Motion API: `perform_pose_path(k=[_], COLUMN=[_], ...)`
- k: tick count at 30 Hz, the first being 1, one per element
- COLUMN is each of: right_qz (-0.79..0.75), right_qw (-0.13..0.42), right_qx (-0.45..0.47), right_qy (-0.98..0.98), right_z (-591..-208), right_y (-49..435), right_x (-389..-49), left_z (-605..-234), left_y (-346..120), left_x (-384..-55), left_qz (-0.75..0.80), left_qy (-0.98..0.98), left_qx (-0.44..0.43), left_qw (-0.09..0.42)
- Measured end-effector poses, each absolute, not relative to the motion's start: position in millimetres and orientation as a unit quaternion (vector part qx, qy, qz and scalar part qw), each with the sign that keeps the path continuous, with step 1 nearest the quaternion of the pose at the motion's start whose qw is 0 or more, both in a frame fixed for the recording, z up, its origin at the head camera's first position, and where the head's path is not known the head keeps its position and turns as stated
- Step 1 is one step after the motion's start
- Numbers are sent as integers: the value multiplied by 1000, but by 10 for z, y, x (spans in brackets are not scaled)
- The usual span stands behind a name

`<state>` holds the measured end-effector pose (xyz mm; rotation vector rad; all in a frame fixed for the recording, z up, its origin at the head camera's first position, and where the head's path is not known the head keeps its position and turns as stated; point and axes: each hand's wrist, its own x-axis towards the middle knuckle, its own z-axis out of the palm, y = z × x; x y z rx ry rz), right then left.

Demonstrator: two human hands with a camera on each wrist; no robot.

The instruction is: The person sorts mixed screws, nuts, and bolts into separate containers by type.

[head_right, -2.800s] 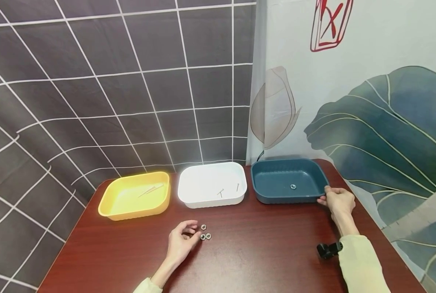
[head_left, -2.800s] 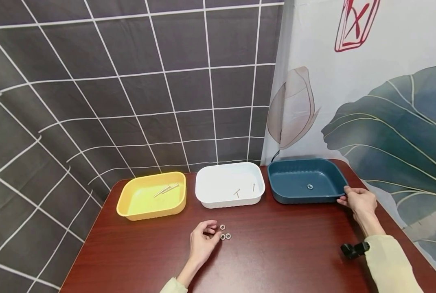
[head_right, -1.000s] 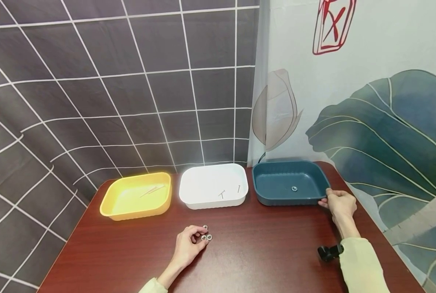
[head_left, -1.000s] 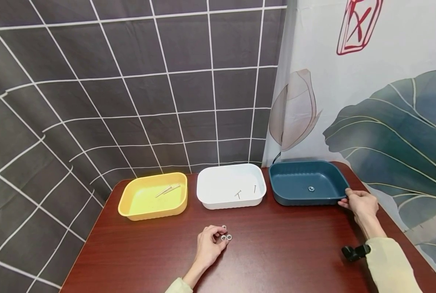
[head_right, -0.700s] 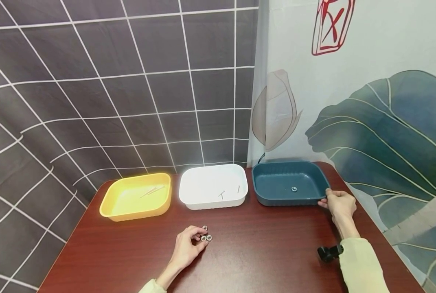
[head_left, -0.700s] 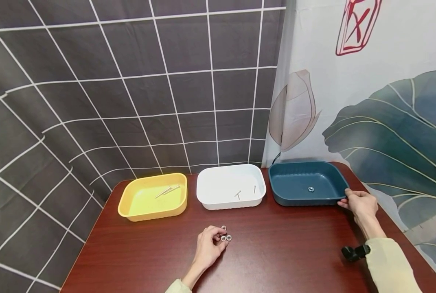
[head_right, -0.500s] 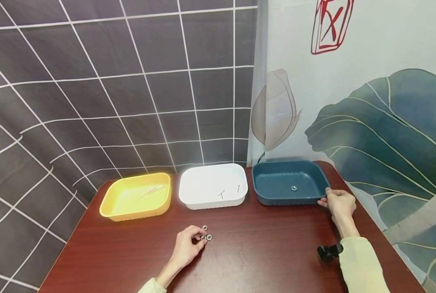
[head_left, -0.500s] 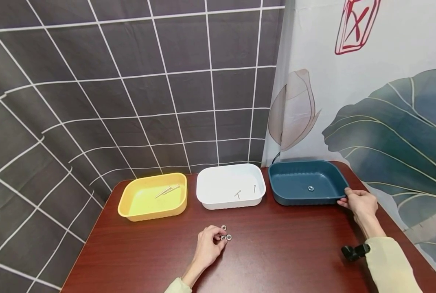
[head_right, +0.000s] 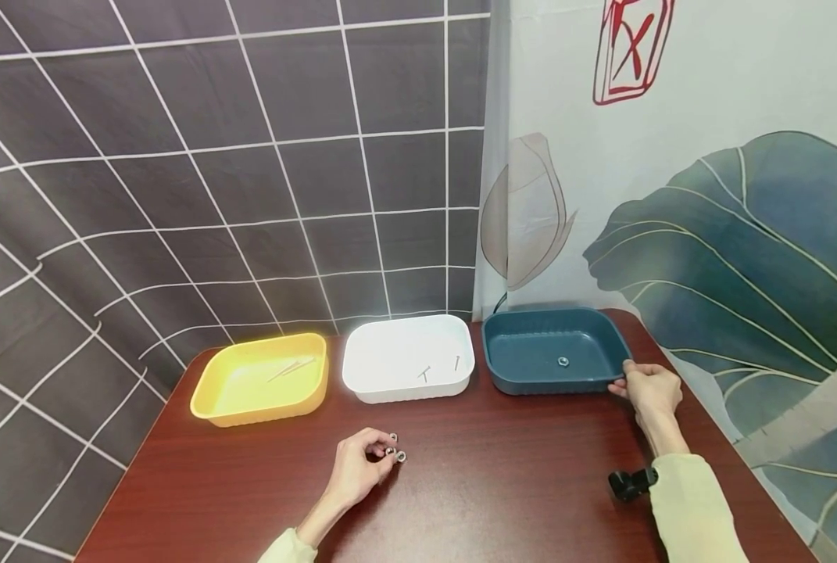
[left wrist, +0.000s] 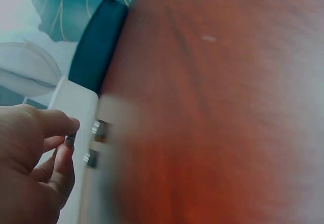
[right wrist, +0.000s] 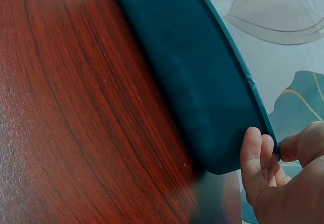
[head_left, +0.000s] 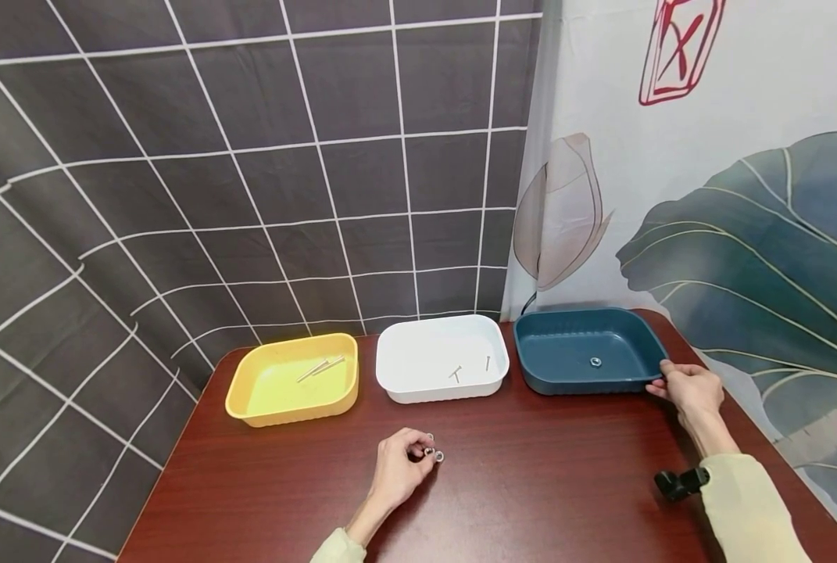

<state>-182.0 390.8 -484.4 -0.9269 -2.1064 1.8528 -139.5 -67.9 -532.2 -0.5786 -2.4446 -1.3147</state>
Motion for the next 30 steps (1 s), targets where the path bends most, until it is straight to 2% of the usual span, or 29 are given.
perform_pose_path(k=[7, 17, 30], right_qz=[623, 630, 627], right_qw=[89, 90, 91], right_qx=[-318, -312, -309], right_qy=[-709, -705, -709], right_z=[-4849, -4857, -4852], right_y=[3921, 3924, 3916], right_x=[-1825, -1836, -1816], left_z=[-5050, -4734, -4542], left_y=[-464, 152, 779], left_x=[-1546, -1891, -2254], left_qz=[-467, -515, -523], left_qy=[-847, -818, -820], left_qx=[-211, -227, -213], left_qw=[137, 119, 96])
